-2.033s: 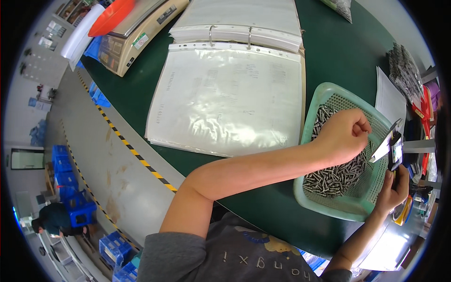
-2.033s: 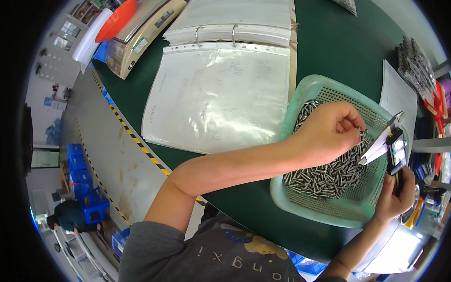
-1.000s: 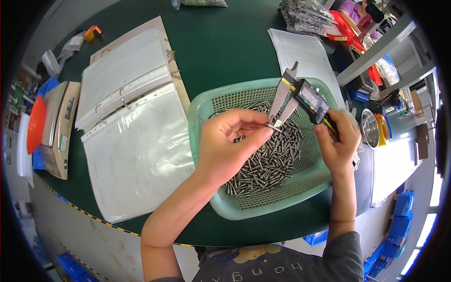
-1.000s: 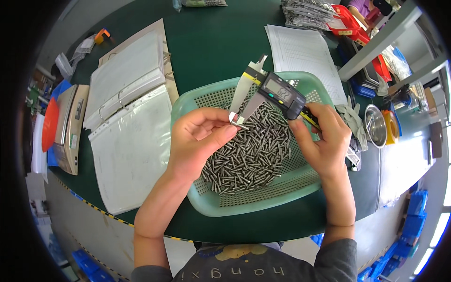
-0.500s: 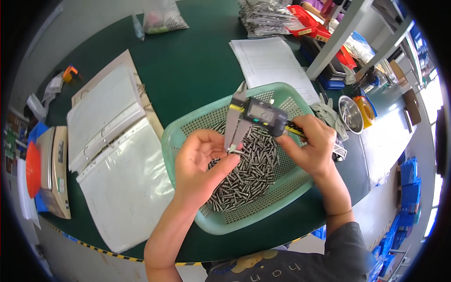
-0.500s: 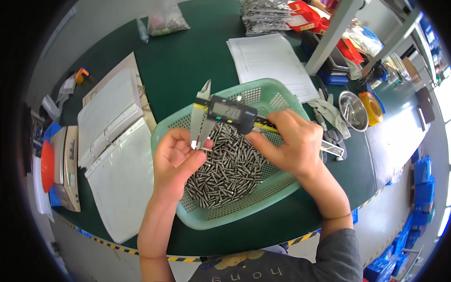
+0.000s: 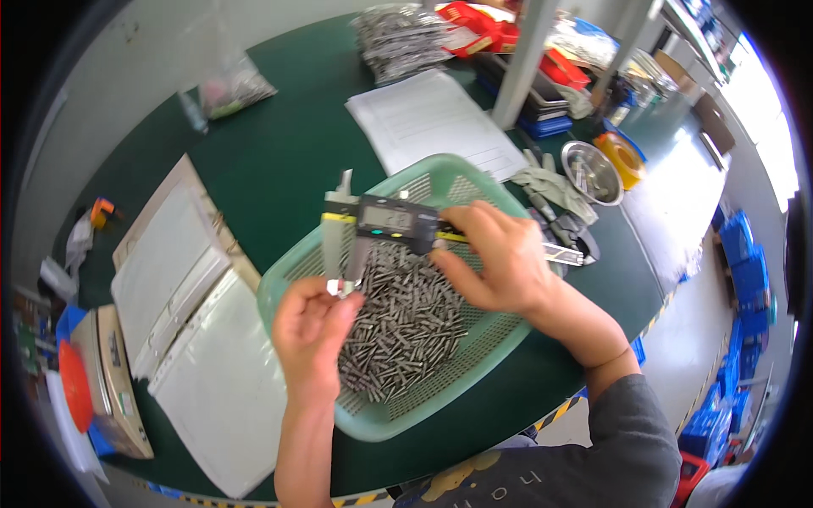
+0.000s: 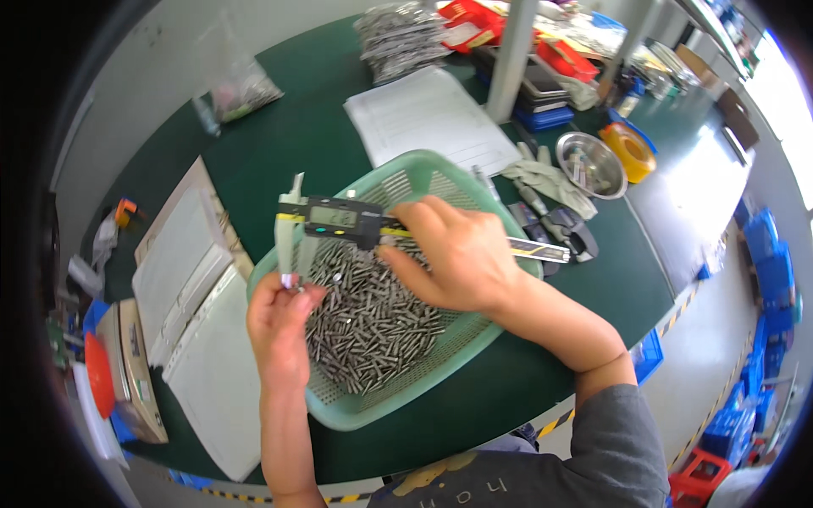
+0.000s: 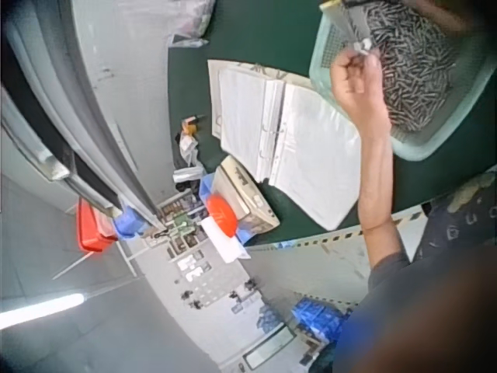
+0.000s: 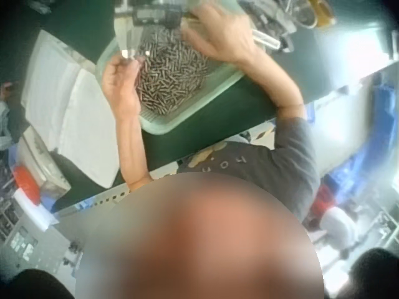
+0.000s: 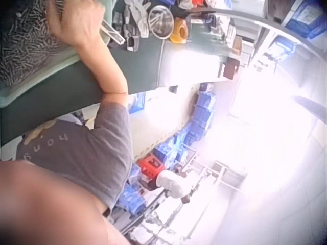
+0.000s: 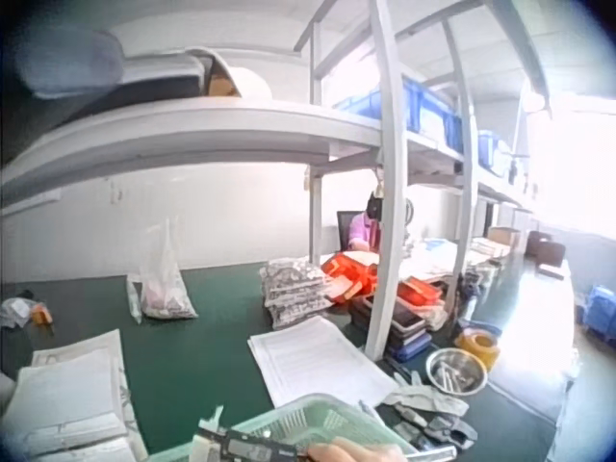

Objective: The recorder uses a digital caliper to measure the dimensions of small metal pins at a quality control workstation.

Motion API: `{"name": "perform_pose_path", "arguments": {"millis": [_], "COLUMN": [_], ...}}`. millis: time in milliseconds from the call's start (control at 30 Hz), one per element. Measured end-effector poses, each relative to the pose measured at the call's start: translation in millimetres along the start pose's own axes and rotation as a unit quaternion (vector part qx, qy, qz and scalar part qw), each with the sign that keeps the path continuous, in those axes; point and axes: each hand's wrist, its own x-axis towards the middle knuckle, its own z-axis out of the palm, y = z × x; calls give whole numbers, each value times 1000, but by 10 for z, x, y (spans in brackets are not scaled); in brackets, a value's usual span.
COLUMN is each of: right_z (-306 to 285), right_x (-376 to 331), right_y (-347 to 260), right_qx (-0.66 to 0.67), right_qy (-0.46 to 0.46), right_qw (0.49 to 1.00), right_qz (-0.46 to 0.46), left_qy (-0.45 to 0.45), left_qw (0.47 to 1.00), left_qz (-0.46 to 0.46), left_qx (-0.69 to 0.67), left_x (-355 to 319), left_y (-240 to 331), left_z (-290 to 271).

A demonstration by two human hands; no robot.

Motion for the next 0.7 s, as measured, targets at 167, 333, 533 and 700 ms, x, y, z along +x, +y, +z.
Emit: {"name": "perform_pose_path", "arguments": {"millis": [167, 333, 533, 700], "right_z": [6, -18, -214, -81], "right_x": [-8, -15, 76, 3], "right_y": [106, 142, 55, 162], "right_qx": [-23, -11, -101, -113], "right_qy": [53, 87, 54, 11], "right_qw": [998, 993, 975, 983], "right_qz": [-25, -81, -189, -142], "left_qy": [74, 85, 112, 46], "left_qw": [994, 994, 994, 998], "left_qz": [14, 22, 7, 38], "left_qx": [74, 69, 7, -37], "left_x": [-8, 15, 2, 23], "left_y": [-68, -134, 18, -35], "left_z": [-63, -107, -9, -97]}}
